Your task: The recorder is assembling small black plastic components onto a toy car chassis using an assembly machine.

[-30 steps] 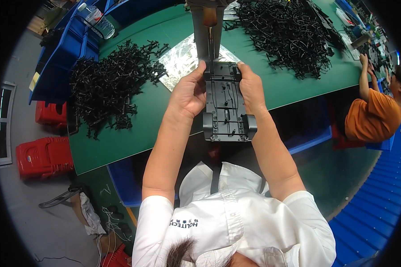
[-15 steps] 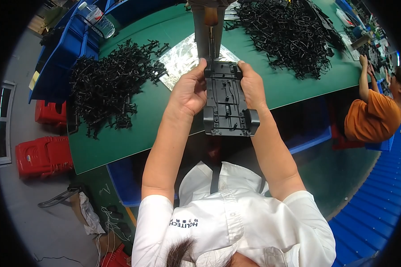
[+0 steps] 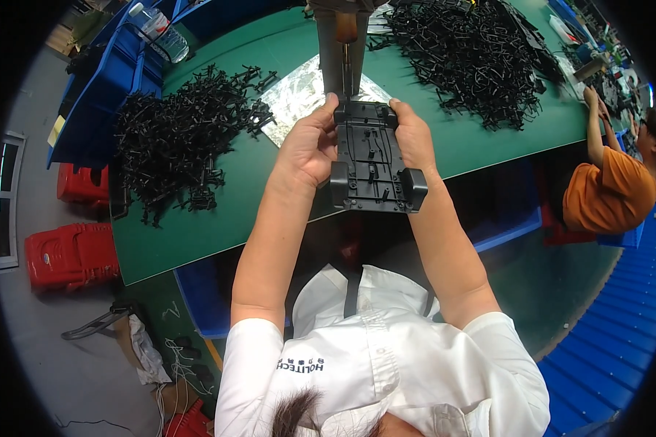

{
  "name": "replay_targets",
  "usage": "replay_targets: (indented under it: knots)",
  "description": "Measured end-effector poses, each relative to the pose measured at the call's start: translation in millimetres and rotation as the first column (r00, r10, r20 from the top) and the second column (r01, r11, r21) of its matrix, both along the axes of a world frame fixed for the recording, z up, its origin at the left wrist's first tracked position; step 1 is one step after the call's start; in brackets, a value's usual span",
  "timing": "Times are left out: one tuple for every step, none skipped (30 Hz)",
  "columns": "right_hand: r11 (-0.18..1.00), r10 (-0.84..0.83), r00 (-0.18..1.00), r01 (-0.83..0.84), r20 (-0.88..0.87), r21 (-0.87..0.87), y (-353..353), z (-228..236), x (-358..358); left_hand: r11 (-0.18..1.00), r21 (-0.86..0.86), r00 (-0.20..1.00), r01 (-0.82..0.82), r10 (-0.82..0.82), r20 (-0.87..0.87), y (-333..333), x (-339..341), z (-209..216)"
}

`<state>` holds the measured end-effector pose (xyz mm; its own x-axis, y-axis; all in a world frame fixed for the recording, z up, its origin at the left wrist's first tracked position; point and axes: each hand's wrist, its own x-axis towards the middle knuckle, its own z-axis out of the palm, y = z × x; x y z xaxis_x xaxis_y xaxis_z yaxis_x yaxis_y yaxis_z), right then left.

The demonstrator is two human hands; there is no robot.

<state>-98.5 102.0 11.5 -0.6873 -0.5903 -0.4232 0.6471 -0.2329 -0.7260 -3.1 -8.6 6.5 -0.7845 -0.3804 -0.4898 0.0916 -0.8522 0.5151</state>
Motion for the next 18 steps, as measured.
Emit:
replay_targets:
  knots:
    - [1.0,0.001,1.0,-0.001,0.0,0.0,-0.4,0.7,0.9,1.0,-0.015,1.0,0.011,-0.011,-0.006,-0.5,0.4,0.1]
    - [1.0,-0.005,1.0,0.005,0.005,0.019,-0.2,1.3,1.2,1.0,-0.015,1.0,0.011,-0.011,-0.007,-0.3,0.1,1.1]
    - [0.999,-0.011,1.0,0.011,0.009,0.038,-0.2,1.7,1.2,1.0,-0.012,1.0,0.006,-0.006,0.004,0.0,0.0,2.8]
    - [0.999,-0.012,1.0,0.011,0.008,0.038,-0.2,1.1,0.6,1.0,-0.01,1.0,0.001,-0.001,0.016,0.2,0.0,3.9]
    - [0.998,-0.009,1.0,0.008,0.005,0.062,-0.3,0.0,-0.5,1.0,-0.01,1.0,0.002,-0.001,0.015,0.2,-0.1,4.0]
    - [0.996,-0.005,1.0,0.005,0.003,0.085,-0.4,-0.3,-1.1,1.0,0.001,1.0,0.003,-0.003,0.008,0.2,-0.2,4.2]
    - [0.996,-0.006,1.0,0.006,0.002,0.085,-0.2,0.0,-1.0,1.0,0.011,1.0,0.004,-0.004,0.002,0.0,-0.3,4.3]
    - [0.998,-0.008,1.0,0.007,0.019,0.063,-0.3,2.1,0.6,1.0,0.011,1.0,0.003,-0.003,0.002,-0.8,0.1,3.8]
    - [0.999,-0.011,0.999,0.009,0.036,0.041,-0.4,3.4,1.5,1.0,-0.008,1.0,0.009,-0.009,-0.009,-2.0,0.4,2.5]
    - [0.999,-0.01,0.999,0.008,0.035,0.04,-1.0,2.2,1.4,1.0,-0.027,1.0,0.015,-0.015,-0.019,-2.7,0.7,1.9]
    - [0.999,-0.012,0.999,0.011,0.032,0.031,-1.6,0.2,0.5,1.0,-0.027,1.0,0.016,-0.016,-0.02,-1.8,0.3,3.0]
    - [1.0,-0.013,0.999,0.013,0.029,0.022,-1.8,-0.9,-0.1,0.999,-0.039,1.0,0.009,-0.01,-0.008,-0.3,-0.1,4.9]
    - [1.0,-0.014,0.999,0.014,0.029,0.022,-1.4,-1.3,-0.4,0.999,-0.051,1.0,0.003,-0.003,0.004,0.6,-0.5,5.8]
    - [1.0,-0.019,0.999,0.018,0.041,0.023,-2.2,-0.1,1.1,0.999,-0.052,1.0,0.001,-0.001,0.005,-1.3,0.5,4.6]
    - [0.999,-0.024,0.998,0.022,0.054,0.024,-2.8,0.6,2.4,0.998,-0.067,1.0,0.022,-0.022,0.004,-4.4,1.8,1.8]
    - [1.0,-0.021,0.998,0.02,0.055,0.023,-3.6,-0.2,3.0,0.996,-0.081,0.999,0.043,-0.043,0.004,-6.2,3.1,0.5]
    - [0.999,-0.022,0.999,0.02,0.047,0.037,-3.9,-2.4,1.5,0.996,-0.081,0.999,0.045,-0.044,0.003,-4.3,1.9,2.4]
    - [0.999,-0.022,0.999,0.02,0.04,0.051,-4.0,-4.8,0.0,0.999,-0.044,1.0,0.021,-0.021,-0.003,-0.6,0.4,5.7]
